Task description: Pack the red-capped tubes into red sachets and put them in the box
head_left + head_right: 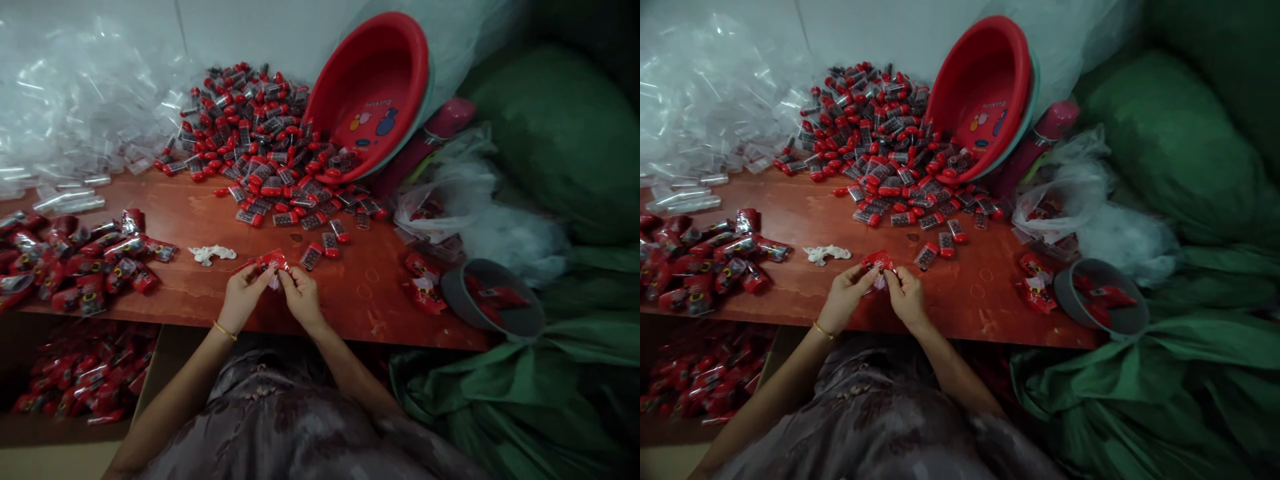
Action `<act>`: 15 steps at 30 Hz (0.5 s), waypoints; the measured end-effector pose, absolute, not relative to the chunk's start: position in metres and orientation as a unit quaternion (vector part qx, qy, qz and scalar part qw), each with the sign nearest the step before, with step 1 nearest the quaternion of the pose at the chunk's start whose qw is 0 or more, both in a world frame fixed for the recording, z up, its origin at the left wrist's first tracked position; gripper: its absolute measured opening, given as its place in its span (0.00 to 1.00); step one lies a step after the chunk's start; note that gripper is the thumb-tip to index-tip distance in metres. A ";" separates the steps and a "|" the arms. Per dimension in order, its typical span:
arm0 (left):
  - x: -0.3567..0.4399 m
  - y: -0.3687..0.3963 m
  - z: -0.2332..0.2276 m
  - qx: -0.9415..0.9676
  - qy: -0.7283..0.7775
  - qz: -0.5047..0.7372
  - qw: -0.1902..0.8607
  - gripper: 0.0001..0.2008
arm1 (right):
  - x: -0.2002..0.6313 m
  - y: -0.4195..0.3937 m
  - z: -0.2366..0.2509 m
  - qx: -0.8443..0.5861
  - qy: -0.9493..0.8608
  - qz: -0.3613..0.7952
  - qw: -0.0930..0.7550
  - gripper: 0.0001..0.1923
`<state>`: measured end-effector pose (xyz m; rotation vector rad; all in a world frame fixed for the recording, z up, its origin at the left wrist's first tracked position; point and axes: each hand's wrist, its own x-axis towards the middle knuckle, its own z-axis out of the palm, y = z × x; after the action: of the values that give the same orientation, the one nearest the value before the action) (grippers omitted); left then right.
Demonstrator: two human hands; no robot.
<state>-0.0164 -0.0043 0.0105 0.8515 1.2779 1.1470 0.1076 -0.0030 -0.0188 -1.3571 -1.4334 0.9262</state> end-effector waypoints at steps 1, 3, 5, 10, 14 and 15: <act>-0.015 -0.005 0.011 0.339 0.529 0.483 0.610 0.18 | 0.109 -0.003 -0.019 -0.554 -0.592 0.362 0.460 0.18; -0.014 -0.006 0.012 0.319 0.526 0.475 0.629 0.17 | 0.111 -0.003 -0.019 -0.553 -0.609 0.342 0.455 0.18; -0.014 -0.006 0.013 0.292 0.525 0.479 0.640 0.18 | 0.113 -0.002 -0.019 -0.540 -0.630 0.336 0.445 0.18; -0.017 -0.002 0.012 0.277 0.530 0.503 0.624 0.19 | 0.131 0.009 -0.015 -0.541 -0.691 0.311 0.365 0.18; -0.018 0.002 0.012 0.234 0.541 0.514 0.623 0.19 | 0.154 0.025 -0.017 -0.735 -0.624 0.122 0.234 0.23; -0.017 0.002 0.012 0.221 0.542 0.515 0.627 0.20 | 0.159 0.029 -0.020 -0.766 -0.603 0.087 0.206 0.24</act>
<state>-0.0168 0.0023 0.0119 0.5072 1.2424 1.1802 0.1585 0.0293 -0.0196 -2.1334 -1.6792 0.2413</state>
